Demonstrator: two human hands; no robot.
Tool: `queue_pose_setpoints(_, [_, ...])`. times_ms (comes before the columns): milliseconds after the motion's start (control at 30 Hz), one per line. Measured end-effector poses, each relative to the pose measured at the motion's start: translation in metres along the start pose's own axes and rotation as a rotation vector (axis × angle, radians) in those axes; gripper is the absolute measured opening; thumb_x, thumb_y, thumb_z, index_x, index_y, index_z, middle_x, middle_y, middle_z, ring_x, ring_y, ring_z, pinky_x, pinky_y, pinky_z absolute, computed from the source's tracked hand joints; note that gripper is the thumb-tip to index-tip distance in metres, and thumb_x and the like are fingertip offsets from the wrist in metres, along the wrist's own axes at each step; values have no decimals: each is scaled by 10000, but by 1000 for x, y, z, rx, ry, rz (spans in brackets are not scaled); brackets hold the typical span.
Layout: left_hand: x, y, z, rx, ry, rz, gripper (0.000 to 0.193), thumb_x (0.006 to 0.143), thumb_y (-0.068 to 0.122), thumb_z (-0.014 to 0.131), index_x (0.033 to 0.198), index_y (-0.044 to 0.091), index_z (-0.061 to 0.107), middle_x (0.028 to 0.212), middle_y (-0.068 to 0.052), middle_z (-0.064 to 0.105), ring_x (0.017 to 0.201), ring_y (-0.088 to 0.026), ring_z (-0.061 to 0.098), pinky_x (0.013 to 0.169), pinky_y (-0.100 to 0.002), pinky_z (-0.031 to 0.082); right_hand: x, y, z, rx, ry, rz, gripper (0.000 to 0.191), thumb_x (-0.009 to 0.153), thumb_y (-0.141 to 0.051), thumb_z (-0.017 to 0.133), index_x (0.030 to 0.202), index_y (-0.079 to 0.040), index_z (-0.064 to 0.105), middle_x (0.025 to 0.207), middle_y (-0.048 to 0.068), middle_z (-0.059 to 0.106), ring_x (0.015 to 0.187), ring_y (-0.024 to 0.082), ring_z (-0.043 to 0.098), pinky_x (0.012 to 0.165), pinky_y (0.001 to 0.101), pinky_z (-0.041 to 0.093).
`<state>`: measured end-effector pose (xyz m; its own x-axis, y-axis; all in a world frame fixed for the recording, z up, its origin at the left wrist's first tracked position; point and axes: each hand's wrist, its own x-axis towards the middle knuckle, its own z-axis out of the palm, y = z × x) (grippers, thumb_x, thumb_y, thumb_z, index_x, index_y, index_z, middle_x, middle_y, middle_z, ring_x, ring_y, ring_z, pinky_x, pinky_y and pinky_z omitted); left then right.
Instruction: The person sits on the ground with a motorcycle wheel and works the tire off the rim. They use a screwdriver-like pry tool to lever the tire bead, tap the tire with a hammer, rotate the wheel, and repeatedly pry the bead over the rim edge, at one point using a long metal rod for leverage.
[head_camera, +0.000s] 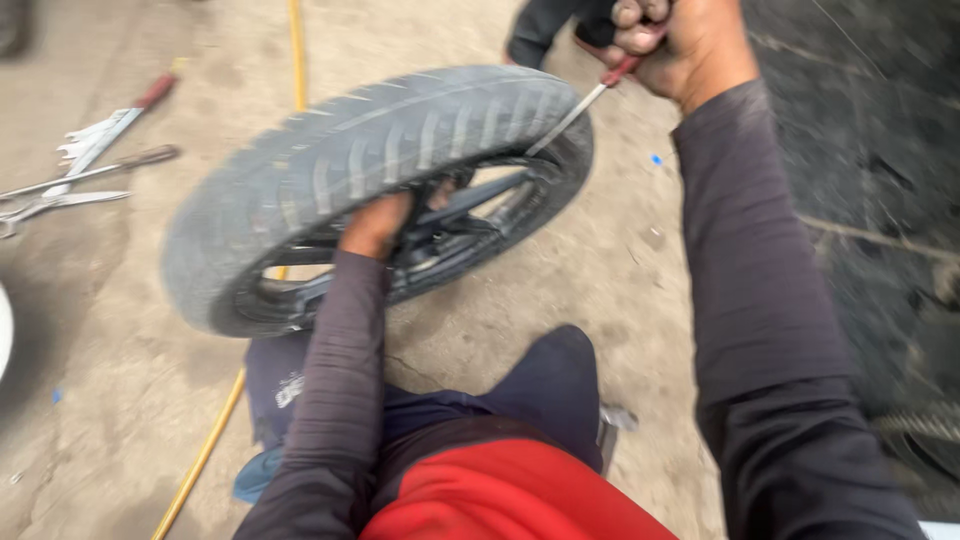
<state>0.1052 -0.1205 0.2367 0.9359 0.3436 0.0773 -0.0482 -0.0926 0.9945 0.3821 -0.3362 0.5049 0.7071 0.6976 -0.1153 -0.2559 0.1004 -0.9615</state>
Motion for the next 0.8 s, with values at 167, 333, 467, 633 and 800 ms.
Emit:
queue_pose_setpoints(167, [23, 0, -18, 212, 94, 87, 412, 1071, 280, 407, 1003, 16, 716, 833, -78, 706, 743, -180, 652, 713, -308, 527, 30, -17, 38, 42, 108, -15, 347, 1024, -194, 623, 711, -64, 548, 728, 152, 623, 540, 198, 493, 694, 457, 532])
queue_pose_setpoints(333, [45, 41, -32, -431, -5, -76, 440, 1096, 283, 373, 1009, 8, 705, 786, -73, 685, 686, -166, 640, 661, -292, 523, -53, 20, 50, 24, 41, -369, 409, 1086, -276, 614, 773, -18, 562, 869, 159, 657, 720, 254, 650, 796, 492, 611])
queue_pose_setpoints(467, [32, 63, -37, -497, 26, -96, 540, 1125, 346, 297, 941, 13, 681, 700, -46, 629, 585, -134, 557, 570, -277, 485, -112, 52, 25, -266, 20, -396, 308, 1061, -296, 611, 1044, 9, 652, 1036, 168, 714, 947, 260, 742, 837, 462, 613])
queue_pose_setpoints(633, [28, 51, -28, -412, -159, -14, 382, 1101, 239, 373, 1032, 35, 688, 821, -46, 668, 716, -131, 606, 708, -266, 498, -132, 84, -21, -92, 13, -313, 320, 1033, -205, 616, 1227, 46, 655, 1164, 174, 719, 1058, 271, 730, 902, 421, 583])
queue_pose_setpoints(800, [31, 6, -12, 62, -26, 51, 350, 1062, 226, 423, 1062, 12, 700, 936, -129, 718, 843, -242, 662, 797, -367, 525, -147, 138, -51, 32, 126, 32, 358, 983, -239, 633, 1212, 32, 679, 1086, 124, 737, 927, 195, 684, 776, 344, 530])
